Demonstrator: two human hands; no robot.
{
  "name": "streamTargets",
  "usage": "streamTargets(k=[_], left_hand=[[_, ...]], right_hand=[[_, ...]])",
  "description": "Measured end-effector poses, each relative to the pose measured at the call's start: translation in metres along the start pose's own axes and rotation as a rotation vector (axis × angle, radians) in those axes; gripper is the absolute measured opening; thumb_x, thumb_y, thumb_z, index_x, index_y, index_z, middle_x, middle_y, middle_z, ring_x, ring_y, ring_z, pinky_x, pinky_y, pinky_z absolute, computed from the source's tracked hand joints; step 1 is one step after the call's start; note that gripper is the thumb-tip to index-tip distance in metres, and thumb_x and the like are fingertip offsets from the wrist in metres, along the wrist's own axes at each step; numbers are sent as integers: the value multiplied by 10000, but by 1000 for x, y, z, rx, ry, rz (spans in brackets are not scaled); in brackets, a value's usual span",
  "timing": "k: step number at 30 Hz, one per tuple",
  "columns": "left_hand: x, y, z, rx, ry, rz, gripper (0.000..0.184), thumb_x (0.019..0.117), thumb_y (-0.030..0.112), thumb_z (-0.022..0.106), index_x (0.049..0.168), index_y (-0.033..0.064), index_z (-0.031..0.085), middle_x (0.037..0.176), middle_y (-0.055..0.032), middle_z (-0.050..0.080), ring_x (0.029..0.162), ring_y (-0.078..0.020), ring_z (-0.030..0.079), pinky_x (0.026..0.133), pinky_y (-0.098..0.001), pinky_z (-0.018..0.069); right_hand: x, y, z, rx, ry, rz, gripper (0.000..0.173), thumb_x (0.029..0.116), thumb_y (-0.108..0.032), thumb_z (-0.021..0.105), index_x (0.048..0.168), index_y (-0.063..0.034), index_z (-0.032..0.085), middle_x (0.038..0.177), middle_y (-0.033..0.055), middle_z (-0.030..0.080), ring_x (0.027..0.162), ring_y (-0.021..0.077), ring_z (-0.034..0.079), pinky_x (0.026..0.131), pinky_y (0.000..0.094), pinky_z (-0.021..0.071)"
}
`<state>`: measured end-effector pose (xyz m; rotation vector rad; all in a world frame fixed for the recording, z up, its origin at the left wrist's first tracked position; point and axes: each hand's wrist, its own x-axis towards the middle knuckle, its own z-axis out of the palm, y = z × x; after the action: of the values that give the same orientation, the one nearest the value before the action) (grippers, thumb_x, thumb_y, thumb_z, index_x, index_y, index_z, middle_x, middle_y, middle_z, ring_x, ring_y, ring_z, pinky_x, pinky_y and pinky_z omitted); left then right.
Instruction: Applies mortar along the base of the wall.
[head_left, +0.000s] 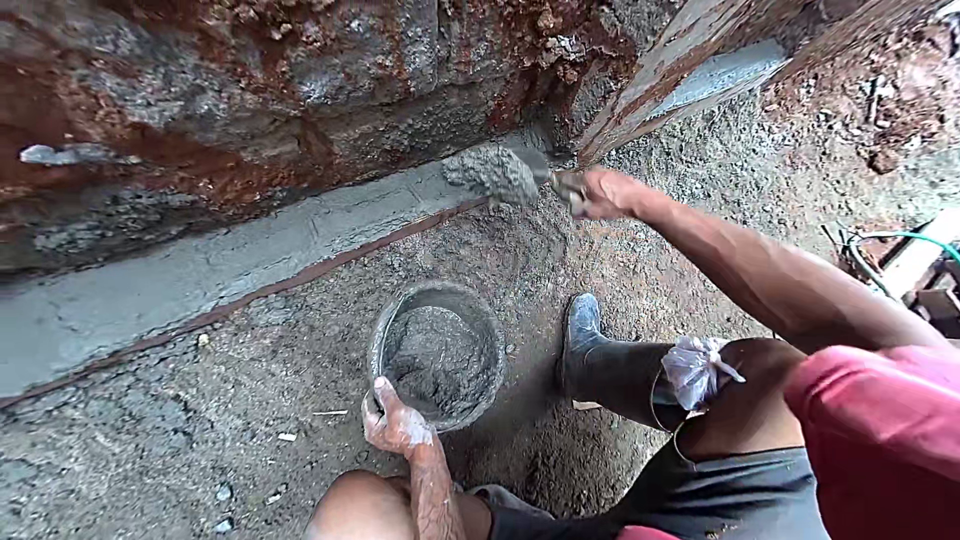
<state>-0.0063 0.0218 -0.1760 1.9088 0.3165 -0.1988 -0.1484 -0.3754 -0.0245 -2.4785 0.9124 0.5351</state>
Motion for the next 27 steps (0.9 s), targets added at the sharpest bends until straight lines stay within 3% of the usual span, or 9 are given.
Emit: streamTargets(k=[2, 5, 7, 9, 12, 15, 22, 24, 27], left_hand=[[-1, -2, 1, 10, -1, 2, 320, 1038, 217, 613, 1143, -78, 681, 1057, -144, 691, 967, -59, 628, 938, -240, 479], [0, -2, 1, -7, 2, 6, 308, 1040, 211, 608, 1130, -76, 677, 1042, -124, 679, 944, -46, 618, 915, -231, 485], [-2, -2, 3, 1, 12, 10, 303, 1039, 203, 609, 1117, -81, 677, 1017, -118, 677, 923, -27, 613, 900, -211, 483], [-5, 0, 3, 11, 10, 4, 313, 1043, 206, 602, 1127, -86, 678, 1032, -130, 681, 941, -32, 616, 917, -215, 478], [-6, 5, 4, 24, 6, -2, 305, 1042, 210, 603, 1118, -77, 677, 1010, -114, 675, 926, -31, 611, 907, -217, 477], [-5, 5, 3, 23, 8, -5, 309, 1045, 216, 600, 1120, -75, 673, 999, -103, 666, 913, -29, 602, 894, -215, 474], [-5, 4, 3, 11, 2, -9, 310, 1045, 217, 601, 1121, -76, 670, 1004, -108, 665, 922, -40, 608, 895, -228, 484], [-5, 4, 3, 25, 7, -13, 314, 1041, 227, 610, 1112, -71, 676, 995, -108, 668, 910, -44, 607, 889, -236, 482], [-4, 4, 3, 53, 9, -9, 319, 1039, 232, 611, 1119, -68, 683, 1017, -128, 679, 925, -78, 615, 909, -278, 478]], right_hand=[[37, 24, -16, -345, 85, 100, 368, 969, -190, 654, 1301, -39, 605, 1114, 296, 676, 1022, 522, 663, 844, 694, 501], [61, 43, -8, -446, 208, 182, 319, 1013, -162, 567, 1295, -14, 592, 1213, 289, 642, 1047, 528, 654, 850, 689, 504], [51, 55, 11, -302, 358, 158, 301, 1010, -186, 594, 1240, 8, 606, 1168, 284, 657, 998, 511, 676, 811, 683, 523], [27, 59, 37, -105, 391, 214, 361, 987, -206, 644, 1262, 26, 616, 1161, 299, 659, 1018, 511, 671, 839, 695, 522], [-1, 48, 80, 116, 236, 378, 353, 996, -253, 650, 1236, 5, 629, 1069, 295, 681, 995, 493, 675, 837, 693, 520], [-8, 26, 106, 426, 77, 485, 338, 1057, -278, 580, 1257, -10, 628, 1102, 267, 680, 1002, 430, 680, 894, 639, 524], [42, 3, 72, 718, 242, 591, 407, 1079, -359, 497, 1196, 14, 613, 1001, 205, 676, 820, 307, 686, 782, 523, 562], [60, -11, 66, 770, 243, 582, 411, 1088, -343, 484, 1239, 20, 603, 1046, 207, 670, 849, 294, 678, 806, 502, 554], [76, -47, 73, 706, 144, 525, 381, 1083, -292, 507, 1252, 37, 597, 1126, 250, 655, 971, 347, 667, 881, 550, 529]])
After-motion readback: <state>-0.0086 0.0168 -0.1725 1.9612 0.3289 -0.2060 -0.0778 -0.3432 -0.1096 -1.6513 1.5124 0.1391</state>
